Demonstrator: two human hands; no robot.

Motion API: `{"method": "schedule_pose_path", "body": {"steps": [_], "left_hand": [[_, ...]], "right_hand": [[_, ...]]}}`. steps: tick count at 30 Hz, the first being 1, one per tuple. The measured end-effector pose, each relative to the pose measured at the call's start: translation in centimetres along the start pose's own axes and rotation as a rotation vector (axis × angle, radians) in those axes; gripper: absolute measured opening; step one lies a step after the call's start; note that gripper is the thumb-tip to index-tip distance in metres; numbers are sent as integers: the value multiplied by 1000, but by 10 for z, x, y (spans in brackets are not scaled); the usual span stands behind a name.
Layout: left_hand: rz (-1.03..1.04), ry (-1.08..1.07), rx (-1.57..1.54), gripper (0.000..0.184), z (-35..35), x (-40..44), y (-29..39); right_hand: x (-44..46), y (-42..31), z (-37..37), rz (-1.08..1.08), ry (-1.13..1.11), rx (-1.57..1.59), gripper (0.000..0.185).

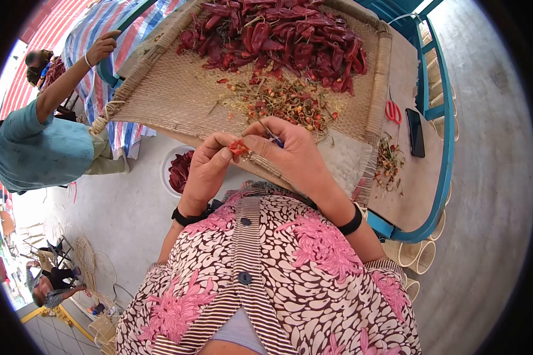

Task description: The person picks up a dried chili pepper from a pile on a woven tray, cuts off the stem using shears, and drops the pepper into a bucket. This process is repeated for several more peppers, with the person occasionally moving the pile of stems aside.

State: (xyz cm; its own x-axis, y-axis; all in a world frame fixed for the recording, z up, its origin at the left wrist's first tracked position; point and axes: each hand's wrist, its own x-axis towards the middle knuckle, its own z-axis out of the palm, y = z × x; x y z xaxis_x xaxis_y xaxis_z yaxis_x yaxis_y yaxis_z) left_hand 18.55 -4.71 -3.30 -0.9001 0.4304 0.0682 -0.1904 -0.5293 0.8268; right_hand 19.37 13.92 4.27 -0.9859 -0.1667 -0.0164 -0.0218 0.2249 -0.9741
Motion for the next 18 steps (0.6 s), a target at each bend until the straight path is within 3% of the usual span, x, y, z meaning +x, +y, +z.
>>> {"method": "schedule_pose_path", "body": {"steps": [8, 11, 14, 18], "left_hand": [[165, -34, -6, 13, -4, 8, -16], [102, -15, -88, 14, -2, 9, -12], [50, 57, -32, 16, 2, 10, -13], [-23, 84, 12, 18, 3, 9, -16]], "right_hand": [[3, 1, -2, 141, -92, 46, 25], [4, 9, 1, 110, -67, 16, 21], [-1, 5, 4, -63, 113, -61, 20], [2, 8, 0, -358, 127, -392, 22]]}}
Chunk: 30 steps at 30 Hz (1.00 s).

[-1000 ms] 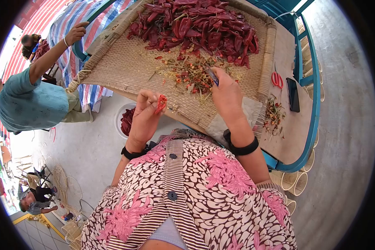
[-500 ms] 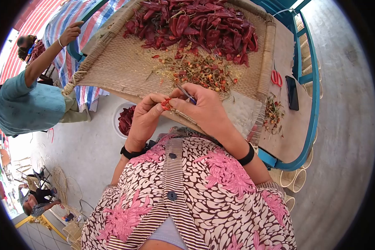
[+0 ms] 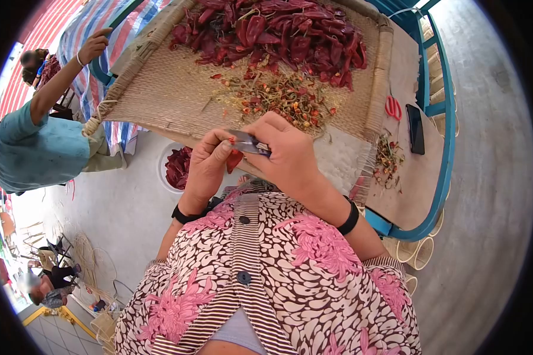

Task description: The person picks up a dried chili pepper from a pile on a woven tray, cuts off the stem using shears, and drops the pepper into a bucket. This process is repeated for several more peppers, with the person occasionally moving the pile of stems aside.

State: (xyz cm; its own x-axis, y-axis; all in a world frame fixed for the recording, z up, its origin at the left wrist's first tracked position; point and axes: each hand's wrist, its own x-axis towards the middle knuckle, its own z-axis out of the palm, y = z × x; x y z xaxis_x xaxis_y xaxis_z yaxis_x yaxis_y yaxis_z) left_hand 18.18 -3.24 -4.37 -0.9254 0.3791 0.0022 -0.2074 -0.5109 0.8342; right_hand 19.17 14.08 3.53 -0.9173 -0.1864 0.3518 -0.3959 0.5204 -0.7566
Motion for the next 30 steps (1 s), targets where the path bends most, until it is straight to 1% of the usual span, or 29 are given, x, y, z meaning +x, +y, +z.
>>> {"method": "schedule_pose_path", "body": {"steps": [2, 5, 8, 11, 14, 17, 20, 23, 26, 29, 30], "left_hand": [[-10, 22, 20, 18, 1, 0, 1], [-7, -29, 37, 15, 0, 0, 4], [-86, 9, 75, 14, 8, -2, 16], [-115, 63, 77, 17, 8, -4, 13], [-32, 38, 130, 17, 9, -4, 14], [-26, 35, 105, 16, 7, -4, 12], [0, 8, 139, 15, 6, -4, 12], [-16, -28, 74, 16, 7, -2, 16], [-15, -96, -31, 17, 3, 0, 12], [-134, -177, -178, 17, -6, -2, 9], [-128, -193, -189, 17, -8, -2, 7]], "right_hand": [[-1, 1, 3, -20, 9, -10, 24], [-1, 7, 2, -157, 34, -131, 26], [0, 13, 1, -232, 17, -186, 28], [-2, 15, 2, -227, -14, -232, 28], [-3, 13, 7, -165, -6, -173, 27], [-3, 13, 9, -110, -4, -107, 22], [-3, 8, 10, 230, -81, 90, 14], [-4, 16, 10, 430, -191, 454, 13], [1, 9, 2, 563, -306, 746, 12], [3, 7, -2, 693, -421, 996, 9], [2, 7, -2, 712, -416, 1037, 9]]}}
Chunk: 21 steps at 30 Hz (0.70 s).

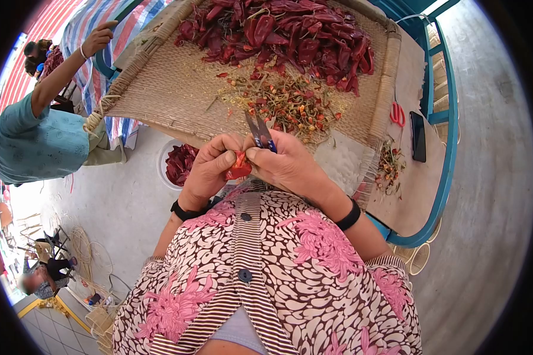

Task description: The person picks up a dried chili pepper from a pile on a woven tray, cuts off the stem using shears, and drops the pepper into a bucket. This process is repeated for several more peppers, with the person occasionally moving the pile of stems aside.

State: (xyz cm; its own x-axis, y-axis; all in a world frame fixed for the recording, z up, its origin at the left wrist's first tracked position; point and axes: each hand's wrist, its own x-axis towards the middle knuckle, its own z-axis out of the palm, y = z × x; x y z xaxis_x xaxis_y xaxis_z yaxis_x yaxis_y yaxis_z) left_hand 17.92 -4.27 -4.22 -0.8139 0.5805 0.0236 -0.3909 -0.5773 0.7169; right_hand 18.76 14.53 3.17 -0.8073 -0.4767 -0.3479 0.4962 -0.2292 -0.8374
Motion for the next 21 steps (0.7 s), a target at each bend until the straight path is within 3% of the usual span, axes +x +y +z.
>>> {"method": "schedule_pose_path", "body": {"steps": [8, 11, 14, 21], "left_hand": [[72, -192, -65, 18, -8, 5, -4], [-53, -126, -116, 14, -16, 0, -2], [-35, 31, -147, 10, -10, 0, -2], [-42, 162, 26, 14, 5, -1, -2]], "right_hand": [[3, 5, -5, 97, -120, 105, 10], [4, 5, -3, 57, -75, 116, 14], [5, 1, 2, -111, 123, -216, 18], [3, 12, -5, -417, 306, -934, 18]]}}
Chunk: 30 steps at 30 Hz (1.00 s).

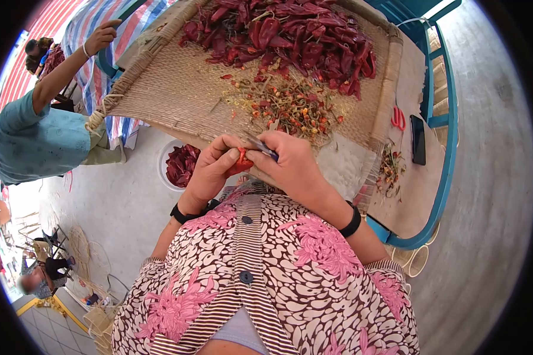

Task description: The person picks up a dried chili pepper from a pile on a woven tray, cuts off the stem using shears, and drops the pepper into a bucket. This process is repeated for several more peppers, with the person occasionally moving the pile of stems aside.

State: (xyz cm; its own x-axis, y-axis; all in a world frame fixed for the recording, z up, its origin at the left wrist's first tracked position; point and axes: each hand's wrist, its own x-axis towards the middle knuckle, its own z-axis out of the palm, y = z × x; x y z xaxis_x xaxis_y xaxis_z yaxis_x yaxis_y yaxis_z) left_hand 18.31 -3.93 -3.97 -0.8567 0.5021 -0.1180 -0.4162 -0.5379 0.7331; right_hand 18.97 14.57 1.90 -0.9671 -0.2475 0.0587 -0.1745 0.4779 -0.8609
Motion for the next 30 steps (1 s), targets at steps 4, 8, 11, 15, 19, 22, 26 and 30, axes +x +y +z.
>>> {"method": "schedule_pose_path", "body": {"steps": [4, 8, 11, 15, 19, 22, 26, 30], "left_hand": [[74, 26, 164, 17, 1, 0, -9], [52, 31, 185, 16, 10, 1, -5], [25, -38, 235, 19, 5, -1, 7], [-161, -104, 206, 15, 1, -2, 16], [-221, -307, -268, 17, -19, -4, -2], [-193, -327, -412, 14, -19, -4, -3], [-149, -277, -407, 13, -24, -9, 4], [-119, 11, 212, 17, -50, -42, 30]], "right_hand": [[-1, -1, 5, -102, 91, -237, 17], [-1, 6, 12, -152, 151, -322, 18], [-2, 0, 15, -181, 140, -336, 18], [-5, 5, 4, 185, -86, 243, 10], [1, 6, -7, 601, -365, 1115, 5], [8, 15, -10, 614, -361, 1384, 5], [6, 11, -15, 545, -62, 1001, 8], [4, 31, -39, 448, 81, 194, 19]]}}
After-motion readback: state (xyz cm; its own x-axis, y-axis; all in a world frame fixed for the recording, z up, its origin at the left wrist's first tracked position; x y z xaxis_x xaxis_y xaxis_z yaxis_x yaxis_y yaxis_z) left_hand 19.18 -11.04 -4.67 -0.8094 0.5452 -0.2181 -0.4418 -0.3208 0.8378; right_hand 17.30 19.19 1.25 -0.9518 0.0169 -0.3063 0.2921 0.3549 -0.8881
